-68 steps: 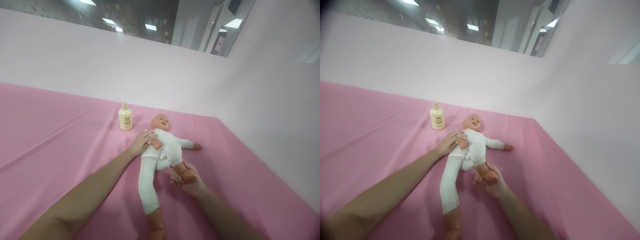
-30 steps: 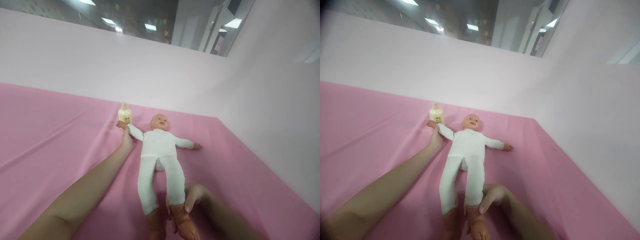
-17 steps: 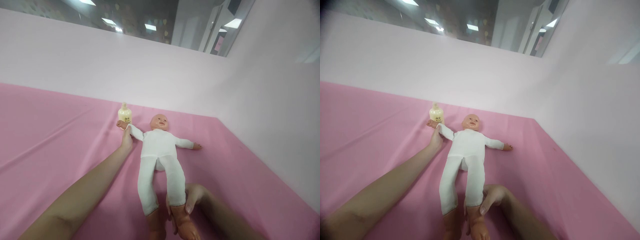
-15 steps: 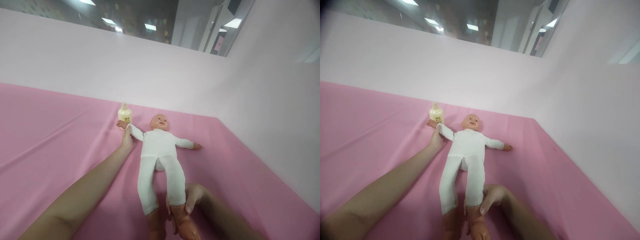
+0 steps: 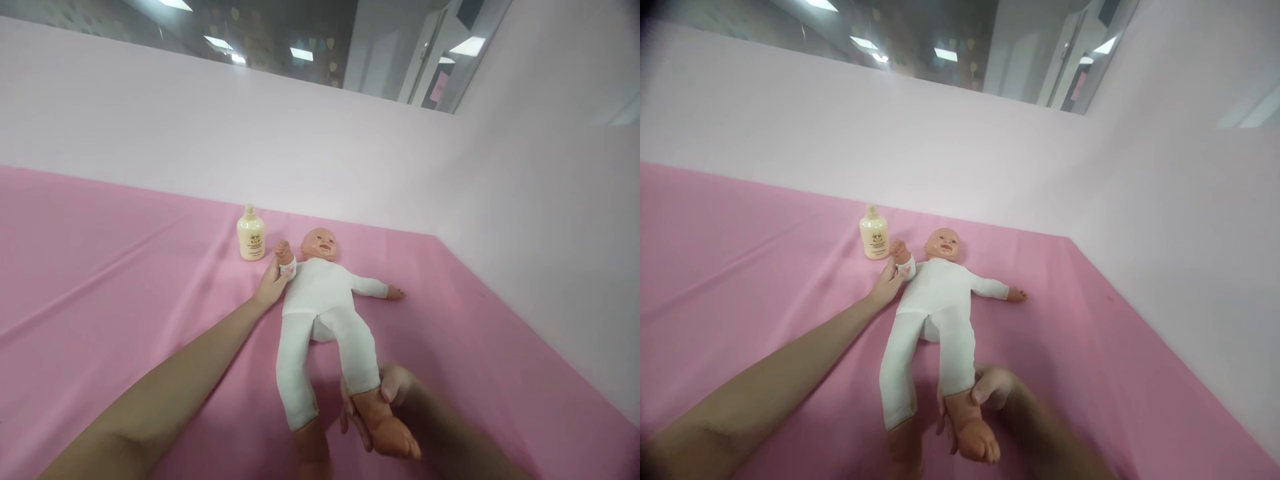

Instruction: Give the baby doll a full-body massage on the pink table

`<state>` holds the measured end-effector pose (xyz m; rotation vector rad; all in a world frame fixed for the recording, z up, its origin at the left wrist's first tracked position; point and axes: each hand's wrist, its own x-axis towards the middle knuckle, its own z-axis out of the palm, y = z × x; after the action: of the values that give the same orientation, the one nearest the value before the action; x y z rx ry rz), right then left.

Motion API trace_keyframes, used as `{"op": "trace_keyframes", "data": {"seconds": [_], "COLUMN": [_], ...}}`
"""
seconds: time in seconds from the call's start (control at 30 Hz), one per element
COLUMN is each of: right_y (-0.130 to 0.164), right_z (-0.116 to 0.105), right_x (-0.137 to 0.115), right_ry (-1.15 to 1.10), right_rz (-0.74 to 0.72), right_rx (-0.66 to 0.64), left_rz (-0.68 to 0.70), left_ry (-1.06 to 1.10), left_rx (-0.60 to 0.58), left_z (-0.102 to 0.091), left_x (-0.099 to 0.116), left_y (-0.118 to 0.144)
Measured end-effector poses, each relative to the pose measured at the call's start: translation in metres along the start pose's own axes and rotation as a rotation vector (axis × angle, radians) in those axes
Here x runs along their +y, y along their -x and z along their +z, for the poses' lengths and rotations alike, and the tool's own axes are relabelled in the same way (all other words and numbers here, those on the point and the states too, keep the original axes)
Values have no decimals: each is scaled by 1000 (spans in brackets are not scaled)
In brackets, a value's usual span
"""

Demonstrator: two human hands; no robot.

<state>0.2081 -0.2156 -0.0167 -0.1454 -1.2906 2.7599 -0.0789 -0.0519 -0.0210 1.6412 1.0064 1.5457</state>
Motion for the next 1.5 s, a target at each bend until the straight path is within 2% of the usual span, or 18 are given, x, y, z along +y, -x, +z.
{"op": "trace_keyframes", "data": {"seconds": [0.13,0.23,0.3,0.47,0.57,0.63,0.93,1.07,1.2,1.27,1.37,1.5], "right_y": [-3,-8,-9,-10,-12,-13,-14,-12,-6,-3,0,-3], "right_z": [8,19,23,21,22,24,25,20,9,6,6,14], "right_x": [-11,-23,-27,-25,-26,-27,-29,-23,-10,-3,2,-2], "right_ry": [-17,-90,-127,-123,-164,-174,-157,-96,-35,-28,-42,-22], "right_rz": [-354,-480,-475,-298,-291,-307,-299,-310,-276,-204,-81,-43], "right_rx": [200,379,490,724,835,856,795,658,445,330,207,104], "left_rz": [149,265,338,449,460,457,453,460,421,328,150,3], "left_ry": [-217,-420,-494,-488,-485,-486,-492,-487,-429,-373,-238,-21], "left_rx": [-112,-250,-316,-390,-414,-421,-427,-422,-381,-325,-168,1], "left_z": [0,0,1,2,1,1,1,1,2,3,4,1], "left_x": [11,23,30,39,41,42,41,41,40,36,21,0], "left_y": [2,5,7,9,8,8,7,7,8,9,7,-1]}}
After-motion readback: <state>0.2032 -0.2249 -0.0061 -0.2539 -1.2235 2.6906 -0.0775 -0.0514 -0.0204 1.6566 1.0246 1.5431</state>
